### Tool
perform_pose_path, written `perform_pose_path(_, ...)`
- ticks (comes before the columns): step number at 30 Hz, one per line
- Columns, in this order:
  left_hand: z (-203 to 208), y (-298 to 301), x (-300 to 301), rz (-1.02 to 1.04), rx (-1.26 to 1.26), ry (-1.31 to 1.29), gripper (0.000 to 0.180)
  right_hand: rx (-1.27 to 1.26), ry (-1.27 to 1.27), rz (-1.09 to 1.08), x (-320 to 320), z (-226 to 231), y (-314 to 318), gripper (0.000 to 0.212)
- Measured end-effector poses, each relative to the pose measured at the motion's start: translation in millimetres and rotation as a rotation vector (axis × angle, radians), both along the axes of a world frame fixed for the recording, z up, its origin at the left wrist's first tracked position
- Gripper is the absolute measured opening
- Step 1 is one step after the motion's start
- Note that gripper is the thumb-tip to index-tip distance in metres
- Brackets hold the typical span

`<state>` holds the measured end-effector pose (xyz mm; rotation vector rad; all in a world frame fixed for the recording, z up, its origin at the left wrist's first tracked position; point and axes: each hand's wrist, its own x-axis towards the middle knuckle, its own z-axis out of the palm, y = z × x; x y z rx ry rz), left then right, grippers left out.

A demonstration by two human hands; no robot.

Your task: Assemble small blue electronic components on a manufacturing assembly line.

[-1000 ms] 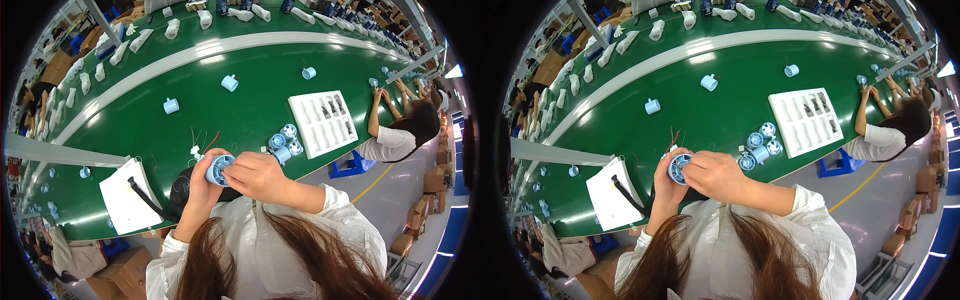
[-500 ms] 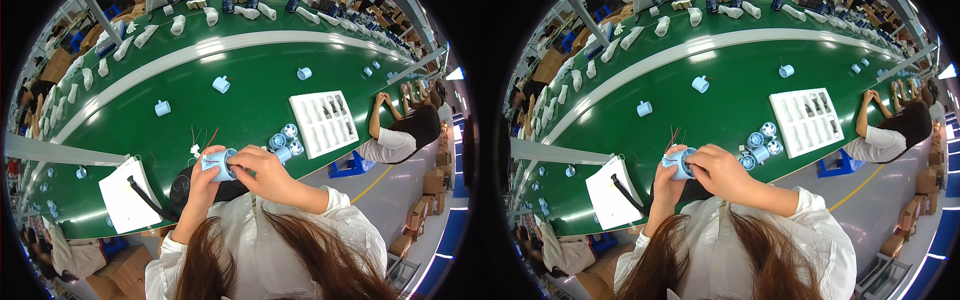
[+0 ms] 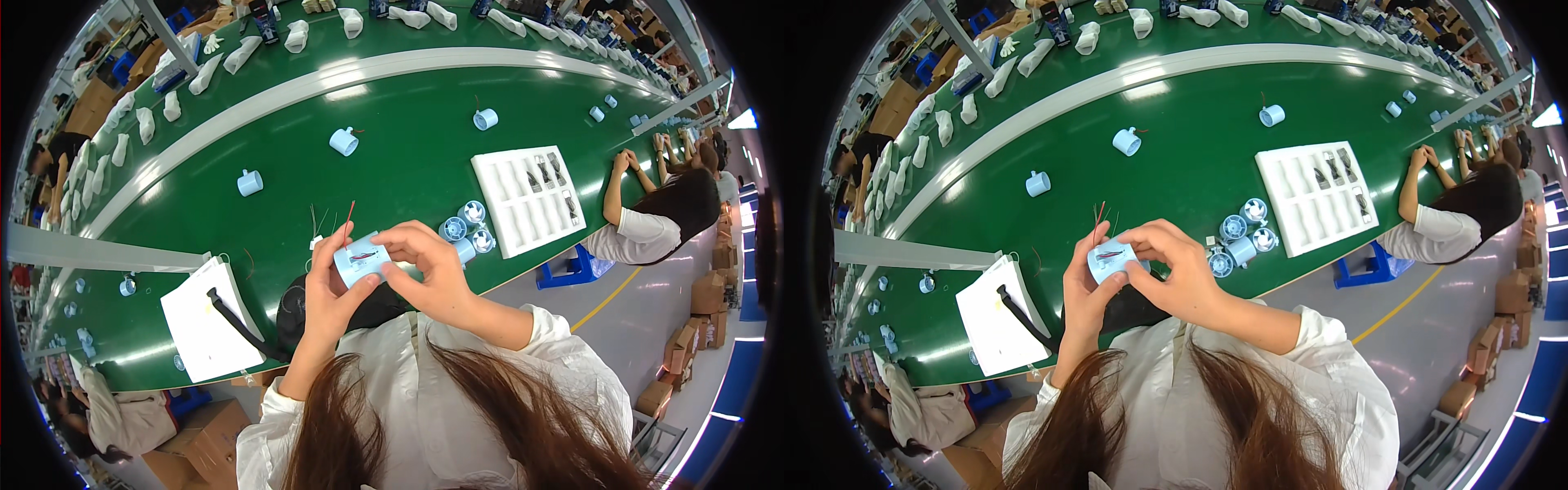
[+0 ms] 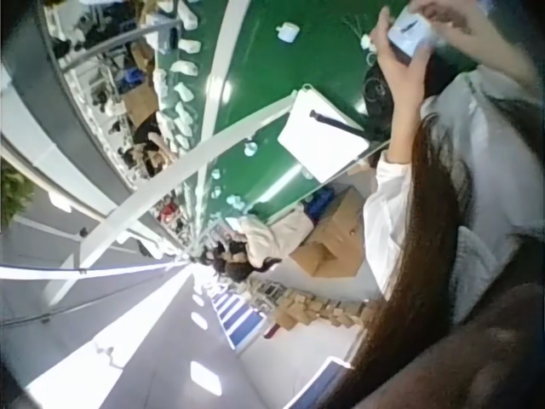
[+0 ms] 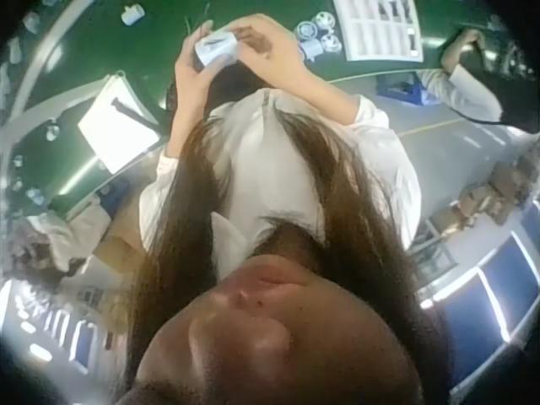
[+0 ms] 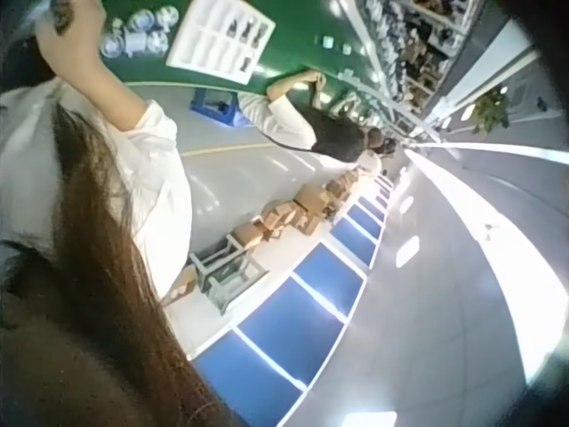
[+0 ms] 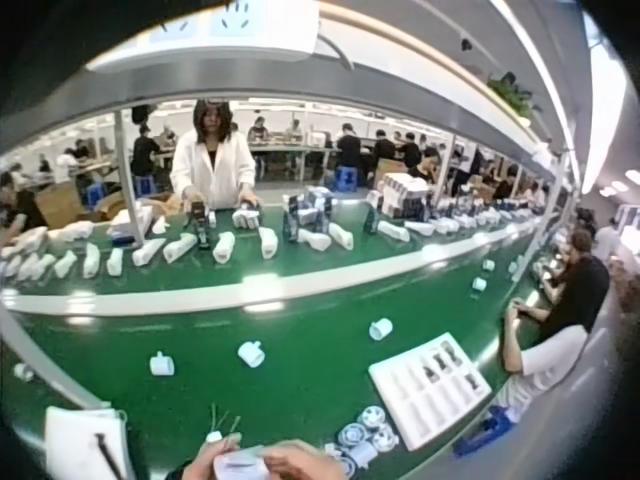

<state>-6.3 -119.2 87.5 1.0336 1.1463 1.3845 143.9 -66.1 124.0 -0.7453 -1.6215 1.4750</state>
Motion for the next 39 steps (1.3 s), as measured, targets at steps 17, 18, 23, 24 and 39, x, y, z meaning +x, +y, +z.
perform_pose_path(17, -9, -2, 9, -0.173, -0.348, -0.732, 0.055, -0.325, 0.143, 0.033, 8, -4, 28, 0.007)
perform_pose_path(18, -15, -3, 12, -0.129, -0.241, -0.467, 0.058, -0.314, 0.032, 0.052, 9, -3, 28, 0.007)
perform_pose_path(23, -4, -2, 16, -0.060, -0.209, -0.130, 0.064, -0.140, -0.378, 0.091, 11, 6, 30, 0.008)
perform_pose_path(24, -1, -2, 16, -0.048, -0.199, -0.057, 0.062, -0.102, -0.382, 0.079, 11, 4, 28, 0.011)
perform_pose_path(39, -3, -7, 19, 0.014, -0.112, 0.358, 0.063, -0.070, -0.456, 0.123, 15, 2, 25, 0.013)
